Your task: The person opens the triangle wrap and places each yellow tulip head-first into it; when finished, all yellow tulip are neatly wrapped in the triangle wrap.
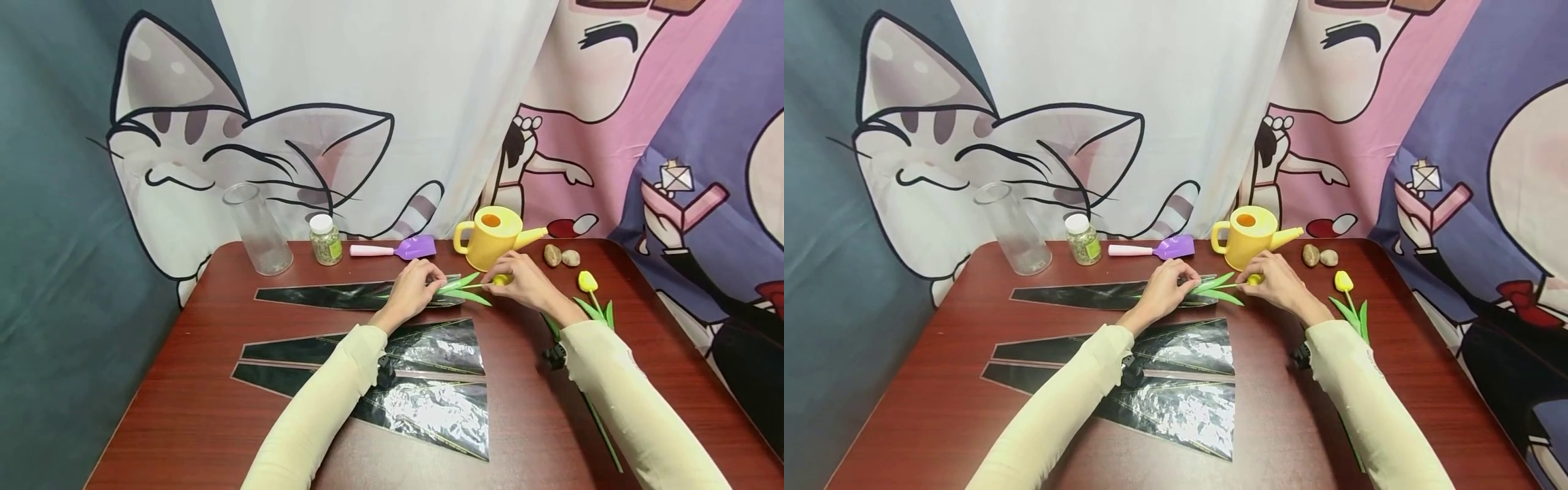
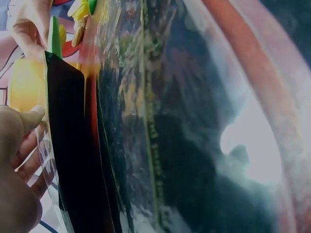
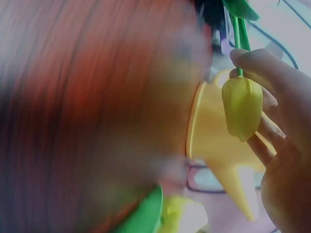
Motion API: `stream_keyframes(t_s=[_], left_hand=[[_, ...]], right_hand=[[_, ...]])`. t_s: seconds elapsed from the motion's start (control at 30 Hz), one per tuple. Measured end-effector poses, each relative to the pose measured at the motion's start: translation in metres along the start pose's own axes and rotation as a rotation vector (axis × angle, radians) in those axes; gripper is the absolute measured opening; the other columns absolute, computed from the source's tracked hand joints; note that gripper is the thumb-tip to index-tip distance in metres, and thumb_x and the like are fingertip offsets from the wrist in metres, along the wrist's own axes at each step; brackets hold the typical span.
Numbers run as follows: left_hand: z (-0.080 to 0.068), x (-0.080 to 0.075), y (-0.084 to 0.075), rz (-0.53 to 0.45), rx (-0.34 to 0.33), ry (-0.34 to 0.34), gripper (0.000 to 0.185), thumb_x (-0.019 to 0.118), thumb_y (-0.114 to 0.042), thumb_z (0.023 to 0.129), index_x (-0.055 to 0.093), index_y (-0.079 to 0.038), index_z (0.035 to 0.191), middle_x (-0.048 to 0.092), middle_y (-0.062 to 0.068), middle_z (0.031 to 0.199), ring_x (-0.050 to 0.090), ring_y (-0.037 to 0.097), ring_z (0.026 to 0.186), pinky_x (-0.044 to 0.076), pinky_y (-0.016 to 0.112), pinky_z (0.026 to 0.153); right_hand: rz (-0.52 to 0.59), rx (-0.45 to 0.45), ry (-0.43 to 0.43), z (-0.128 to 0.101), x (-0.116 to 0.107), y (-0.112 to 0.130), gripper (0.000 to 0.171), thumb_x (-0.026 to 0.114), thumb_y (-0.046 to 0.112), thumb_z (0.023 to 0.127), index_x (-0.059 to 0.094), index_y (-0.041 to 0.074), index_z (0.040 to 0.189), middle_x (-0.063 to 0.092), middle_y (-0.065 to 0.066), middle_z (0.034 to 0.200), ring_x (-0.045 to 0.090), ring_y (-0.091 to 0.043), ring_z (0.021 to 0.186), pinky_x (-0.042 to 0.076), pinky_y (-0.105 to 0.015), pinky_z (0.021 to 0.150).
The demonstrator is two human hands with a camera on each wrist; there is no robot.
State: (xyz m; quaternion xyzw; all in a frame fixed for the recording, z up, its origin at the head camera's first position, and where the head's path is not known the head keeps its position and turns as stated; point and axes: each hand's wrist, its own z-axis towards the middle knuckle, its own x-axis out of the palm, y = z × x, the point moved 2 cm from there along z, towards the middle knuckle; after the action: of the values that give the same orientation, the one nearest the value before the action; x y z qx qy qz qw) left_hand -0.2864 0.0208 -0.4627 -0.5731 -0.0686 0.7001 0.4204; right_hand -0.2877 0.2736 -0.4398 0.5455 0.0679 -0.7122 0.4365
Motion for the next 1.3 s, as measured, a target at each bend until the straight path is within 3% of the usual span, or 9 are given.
stream_keyframes(t_s=[0.23,0.57,0.83,1.3], left_hand=[[0.001,-0.001,-0.002,0.003,0.013,-0.042,0.006,0.071,-0.027,0.091,0.072,-0.021,0.091,0.060,-0.011,0.091,0.050,0.007,0.090,0.043,0.024,0.078],[0.001,0.000,-0.002,-0.033,0.021,-0.104,0.006,0.072,-0.027,0.091,0.072,-0.020,0.091,0.059,-0.012,0.089,0.051,0.006,0.086,0.043,0.023,0.075],[0.002,0.001,-0.006,0.006,0.051,-0.098,0.007,0.073,-0.026,0.090,0.072,-0.020,0.092,0.059,-0.011,0.089,0.050,0.007,0.087,0.043,0.023,0.075],[0.001,0.002,-0.004,0.025,0.031,-0.081,0.006,0.072,-0.026,0.091,0.071,-0.021,0.092,0.059,-0.011,0.091,0.050,0.007,0.089,0.043,0.023,0.077]], right_hand=[[0.095,0.017,-0.016,0.009,0.020,0.010,0.012,0.082,0.008,0.077,0.079,0.017,0.085,0.068,0.004,0.084,0.052,-0.018,0.088,0.036,-0.033,0.078],[0.122,0.047,-0.009,0.012,0.031,0.013,0.009,0.082,0.010,0.078,0.079,0.014,0.086,0.068,0.002,0.087,0.050,-0.018,0.090,0.035,-0.036,0.080],[0.142,0.074,-0.031,0.016,0.035,0.013,0.009,0.084,0.011,0.077,0.079,0.013,0.084,0.061,-0.003,0.095,0.048,-0.023,0.094,0.034,-0.038,0.082],[0.128,0.075,-0.043,0.017,0.042,0.009,0.010,0.086,0.012,0.075,0.079,0.011,0.082,0.060,-0.007,0.099,0.046,-0.024,0.095,0.034,-0.039,0.083]])
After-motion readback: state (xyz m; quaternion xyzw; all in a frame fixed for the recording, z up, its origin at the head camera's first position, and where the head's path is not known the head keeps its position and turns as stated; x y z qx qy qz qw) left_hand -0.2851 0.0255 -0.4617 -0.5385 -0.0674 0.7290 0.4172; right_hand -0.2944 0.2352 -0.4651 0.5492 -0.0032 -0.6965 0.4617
